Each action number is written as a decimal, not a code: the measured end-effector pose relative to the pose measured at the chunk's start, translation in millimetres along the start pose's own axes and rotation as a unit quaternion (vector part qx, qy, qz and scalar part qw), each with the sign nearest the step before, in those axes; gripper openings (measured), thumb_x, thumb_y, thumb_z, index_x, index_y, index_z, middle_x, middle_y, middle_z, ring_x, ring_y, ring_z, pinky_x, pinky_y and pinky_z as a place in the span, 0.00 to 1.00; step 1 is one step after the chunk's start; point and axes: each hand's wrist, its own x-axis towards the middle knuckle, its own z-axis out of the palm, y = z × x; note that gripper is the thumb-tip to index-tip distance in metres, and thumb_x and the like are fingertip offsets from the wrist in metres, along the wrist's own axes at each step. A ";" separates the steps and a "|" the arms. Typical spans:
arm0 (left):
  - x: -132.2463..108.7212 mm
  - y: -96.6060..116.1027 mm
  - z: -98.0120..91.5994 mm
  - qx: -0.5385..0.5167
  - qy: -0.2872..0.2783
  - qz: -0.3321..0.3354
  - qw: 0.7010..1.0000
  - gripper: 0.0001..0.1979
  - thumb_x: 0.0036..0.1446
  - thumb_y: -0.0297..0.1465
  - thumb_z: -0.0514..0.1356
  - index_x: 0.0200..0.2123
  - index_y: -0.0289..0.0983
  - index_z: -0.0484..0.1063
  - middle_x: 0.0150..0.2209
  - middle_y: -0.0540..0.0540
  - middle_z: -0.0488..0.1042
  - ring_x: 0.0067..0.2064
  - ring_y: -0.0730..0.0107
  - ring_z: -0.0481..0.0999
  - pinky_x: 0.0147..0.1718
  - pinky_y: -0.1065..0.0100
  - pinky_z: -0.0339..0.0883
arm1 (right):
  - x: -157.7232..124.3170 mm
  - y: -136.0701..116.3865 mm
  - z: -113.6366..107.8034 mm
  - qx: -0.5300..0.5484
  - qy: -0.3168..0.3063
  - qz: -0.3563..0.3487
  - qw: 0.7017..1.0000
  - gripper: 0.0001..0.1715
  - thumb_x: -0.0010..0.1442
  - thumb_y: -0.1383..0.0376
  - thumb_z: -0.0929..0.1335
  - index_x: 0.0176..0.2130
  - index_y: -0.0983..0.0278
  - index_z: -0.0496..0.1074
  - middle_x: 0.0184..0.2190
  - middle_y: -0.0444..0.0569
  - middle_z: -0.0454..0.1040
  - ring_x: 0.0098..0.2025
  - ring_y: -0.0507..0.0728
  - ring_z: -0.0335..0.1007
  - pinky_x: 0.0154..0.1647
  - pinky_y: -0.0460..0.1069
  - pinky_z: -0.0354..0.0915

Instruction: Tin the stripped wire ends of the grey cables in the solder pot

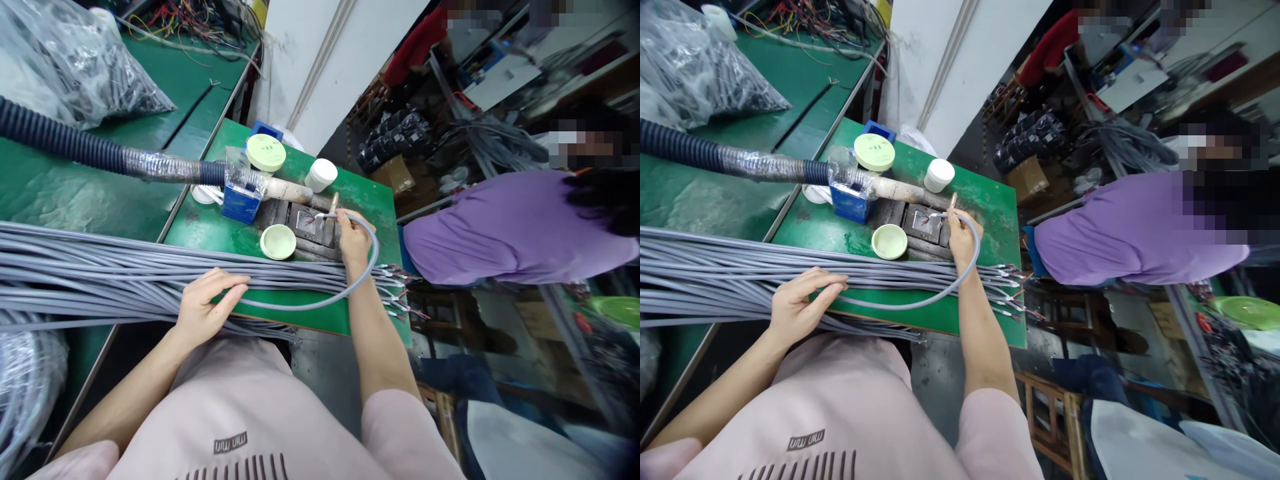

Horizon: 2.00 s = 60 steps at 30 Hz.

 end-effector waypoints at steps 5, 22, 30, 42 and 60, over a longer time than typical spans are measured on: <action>-0.6 -1.6 0.4 -0.006 0.001 -0.007 1.000 0.09 0.55 0.23 0.61 0.39 0.37 0.79 0.30 0.46 0.79 0.31 0.71 0.74 0.33 0.67 0.68 | -0.2 1.7 1.2 -0.005 0.000 -0.003 1.000 0.14 0.58 0.58 0.67 0.32 0.64 0.78 0.31 0.49 0.80 0.36 0.57 0.76 0.42 0.52 0.70; 2.6 25.6 62.2 -0.415 -0.088 -0.340 0.839 0.19 0.49 0.43 0.66 0.38 0.35 0.80 0.27 0.46 0.76 0.28 0.72 0.72 0.30 0.70 0.68 | -126.2 -104.8 -59.6 0.104 -0.204 -0.239 0.944 0.27 0.59 0.72 0.66 0.56 0.52 0.69 0.45 0.50 0.79 0.47 0.60 0.75 0.43 0.57 0.72; -4.1 39.9 62.1 -0.213 -0.195 -0.143 0.946 0.11 0.56 0.35 0.61 0.29 0.36 0.80 0.31 0.43 0.78 0.35 0.67 0.74 0.38 0.68 0.67 | -127.2 -113.2 -82.1 0.031 -0.395 -0.032 0.918 0.14 0.63 0.58 0.64 0.36 0.62 0.77 0.28 0.46 0.79 0.29 0.52 0.75 0.30 0.45 0.67; -3.6 25.2 56.1 -0.380 -0.127 -0.377 0.835 0.12 0.44 0.39 0.69 0.28 0.35 0.77 0.26 0.48 0.77 0.26 0.76 0.70 0.29 0.72 0.66 | -139.6 -122.5 -79.8 -0.013 -0.378 -0.069 0.923 0.18 0.63 0.58 0.65 0.27 0.62 0.75 0.18 0.44 0.70 0.21 0.51 0.63 0.24 0.46 0.57; -1.7 30.3 64.5 -0.383 -0.040 -0.410 0.827 0.16 0.40 0.38 0.71 0.18 0.35 0.70 0.18 0.52 0.72 0.22 0.77 0.69 0.26 0.72 0.64 | -145.9 -118.5 -68.7 0.034 -0.367 0.021 0.929 0.15 0.63 0.59 0.65 0.30 0.62 0.75 0.18 0.43 0.72 0.21 0.51 0.68 0.24 0.45 0.61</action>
